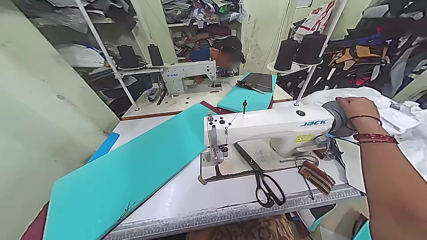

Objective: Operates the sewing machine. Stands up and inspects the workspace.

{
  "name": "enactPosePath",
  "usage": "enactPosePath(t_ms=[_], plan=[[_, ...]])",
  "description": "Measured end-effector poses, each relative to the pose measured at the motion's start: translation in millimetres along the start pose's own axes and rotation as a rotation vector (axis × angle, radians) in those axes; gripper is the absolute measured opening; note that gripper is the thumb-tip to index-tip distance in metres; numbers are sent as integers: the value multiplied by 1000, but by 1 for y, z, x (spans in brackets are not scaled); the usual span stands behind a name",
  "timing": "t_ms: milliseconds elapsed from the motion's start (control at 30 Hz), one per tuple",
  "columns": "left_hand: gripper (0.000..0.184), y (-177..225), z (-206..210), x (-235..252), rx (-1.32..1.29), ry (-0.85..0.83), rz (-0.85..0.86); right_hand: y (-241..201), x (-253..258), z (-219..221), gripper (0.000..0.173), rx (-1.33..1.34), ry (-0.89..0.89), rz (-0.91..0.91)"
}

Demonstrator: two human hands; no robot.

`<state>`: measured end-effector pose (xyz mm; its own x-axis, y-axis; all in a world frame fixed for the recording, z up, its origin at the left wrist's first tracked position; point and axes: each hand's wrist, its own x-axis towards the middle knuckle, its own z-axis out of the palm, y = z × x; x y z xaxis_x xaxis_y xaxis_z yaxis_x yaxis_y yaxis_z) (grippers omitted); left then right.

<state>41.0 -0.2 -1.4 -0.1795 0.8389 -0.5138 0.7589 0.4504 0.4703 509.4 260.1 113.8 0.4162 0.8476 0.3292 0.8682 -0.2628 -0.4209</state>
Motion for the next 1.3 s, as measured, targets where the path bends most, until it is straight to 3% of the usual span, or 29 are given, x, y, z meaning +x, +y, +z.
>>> enactPosePath(t_ms=[400,567,667,733,967,1167,1233,1300], plan=[[72,-2,0,2,54,-49,43,2,5,1,59,-18,-5,12],[74,-29,50,30,78,144,115,3,0,4,62,-17,4,35],[75,-9,8,7,8,7,55,3,-3,4,63,-2,9,39],[74,-4,-2,-2,-34,19,57,4,-3,5,63,-6,13,23],[68,-14,43,20,146,48,48,3,5,3,58,-13,1,22],[66,-10,13,10,44,-41,22,5,8,4,58,-20,5,27],[66,-19,26,12,-21,121,76,4,8,4,57,-24,1,25],[67,-9,7,5,-22,-11,22,3,8,3,57,-30,-3,22]])
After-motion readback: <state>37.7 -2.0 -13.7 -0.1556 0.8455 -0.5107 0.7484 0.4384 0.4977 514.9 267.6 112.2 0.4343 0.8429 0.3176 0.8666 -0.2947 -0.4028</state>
